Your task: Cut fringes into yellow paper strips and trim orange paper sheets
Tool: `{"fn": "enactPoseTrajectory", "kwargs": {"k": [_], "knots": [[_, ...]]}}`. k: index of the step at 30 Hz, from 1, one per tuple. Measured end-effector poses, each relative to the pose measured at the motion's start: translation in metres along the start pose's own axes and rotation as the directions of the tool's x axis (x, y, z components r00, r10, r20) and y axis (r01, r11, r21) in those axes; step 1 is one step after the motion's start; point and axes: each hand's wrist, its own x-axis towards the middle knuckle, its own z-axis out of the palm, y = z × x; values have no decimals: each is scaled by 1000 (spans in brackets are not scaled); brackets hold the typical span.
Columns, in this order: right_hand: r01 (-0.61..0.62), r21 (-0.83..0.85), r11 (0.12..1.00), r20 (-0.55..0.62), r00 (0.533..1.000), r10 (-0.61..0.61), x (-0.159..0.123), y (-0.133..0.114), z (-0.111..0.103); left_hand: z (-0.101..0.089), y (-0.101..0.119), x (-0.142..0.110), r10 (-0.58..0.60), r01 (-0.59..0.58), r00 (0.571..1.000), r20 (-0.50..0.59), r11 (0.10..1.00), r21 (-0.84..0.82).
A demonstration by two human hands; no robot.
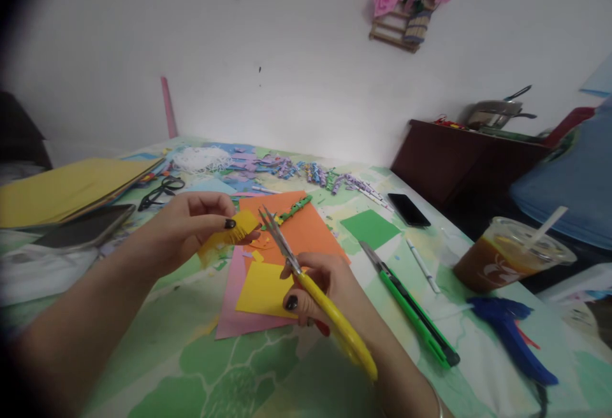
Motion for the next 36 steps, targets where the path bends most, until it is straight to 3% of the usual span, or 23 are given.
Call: {"fn": "enactPoseTrajectory", "kwargs": {"k": [4,14,36], "knots": [[-51,15,999,-4,999,51,-2,7,3,0,-1,0,-6,6,1000,3,998,66],[-11,141,990,38,999,5,-1,12,14,3,2,-2,-17,18,1000,-12,989,146],[1,87,996,8,1000,-1,-3,15,13,3,-1,-1,-65,64,998,10,997,47]]}}
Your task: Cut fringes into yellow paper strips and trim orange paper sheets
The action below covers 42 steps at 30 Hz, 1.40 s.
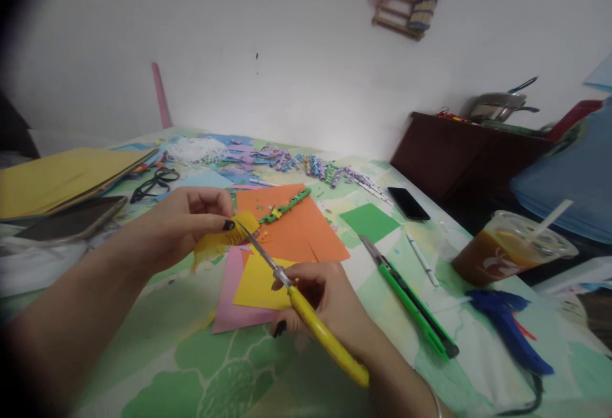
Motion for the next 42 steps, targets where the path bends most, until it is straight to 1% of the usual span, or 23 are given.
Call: {"fn": "enactPoseTrajectory", "kwargs": {"k": [5,8,11,14,21,27,33,37,42], "knots": [[20,1,1000,-2,1000,-20,0,3,0,-1,-2,2,-10,9,1000,5,1000,26],[42,32,999,0,999,-42,1,3,0,-1,-2,2,-2,1,1000,8,1000,17],[12,68,998,23,1000,-14,0,3,-1,-1,-2,1,-2,2,1000,20,1000,3],[-15,68,998,32,999,13,-1,4,-2,-1,-2,1,1,0,1000,29,1000,-6],[21,86,996,27,999,-24,1,4,0,-1,-4,2,2,-2,1000,27,1000,-22],[42,31,999,-16,999,-42,2,-1,3,-1,0,-1,-21,22,999,30,1000,-7],[9,59,998,-1,1000,-9,1,2,2,-1,-1,0,-7,8,999,38,1000,-14],[-17,51,999,-15,1000,17,1,4,1,-2,-2,0,-11,12,999,40,1000,-9],[18,13,1000,-28,999,-18,2,3,1,-2,-1,1,-1,2,999,49,1000,-15]]}}
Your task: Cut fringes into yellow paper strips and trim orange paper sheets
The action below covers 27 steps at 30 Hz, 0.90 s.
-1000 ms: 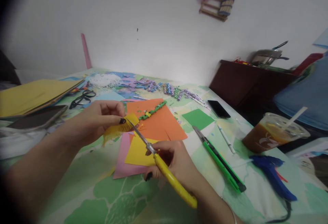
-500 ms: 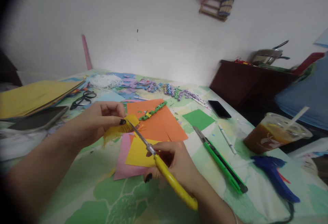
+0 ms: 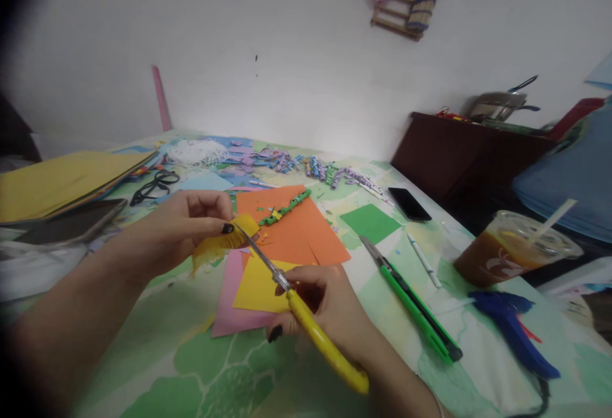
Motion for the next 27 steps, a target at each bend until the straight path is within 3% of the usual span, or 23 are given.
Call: {"fn": "enactPoseTrajectory", "kwargs": {"k": [27], "knots": [[2,-86,996,-28,1000,-5,-2,-1,1,2,1,-1,15,-14,1000,11,999,-50]]}}
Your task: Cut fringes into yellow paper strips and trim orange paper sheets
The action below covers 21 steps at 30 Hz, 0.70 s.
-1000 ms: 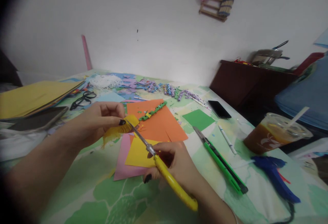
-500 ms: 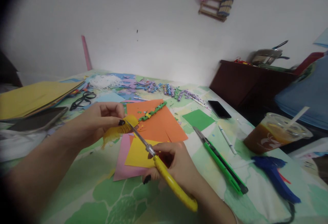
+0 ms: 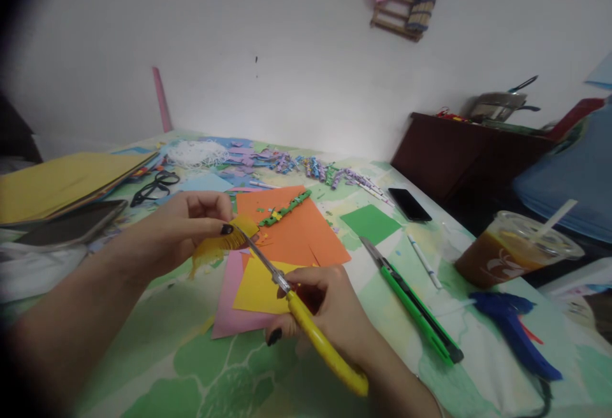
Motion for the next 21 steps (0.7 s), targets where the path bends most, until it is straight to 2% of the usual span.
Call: {"fn": "enactPoseTrajectory", "kwargs": {"k": [21], "knots": [[-30,-28,999,-8,1000,30,0,-3,0,1,0,0,7,-7,1000,2,1000,-23]]}}
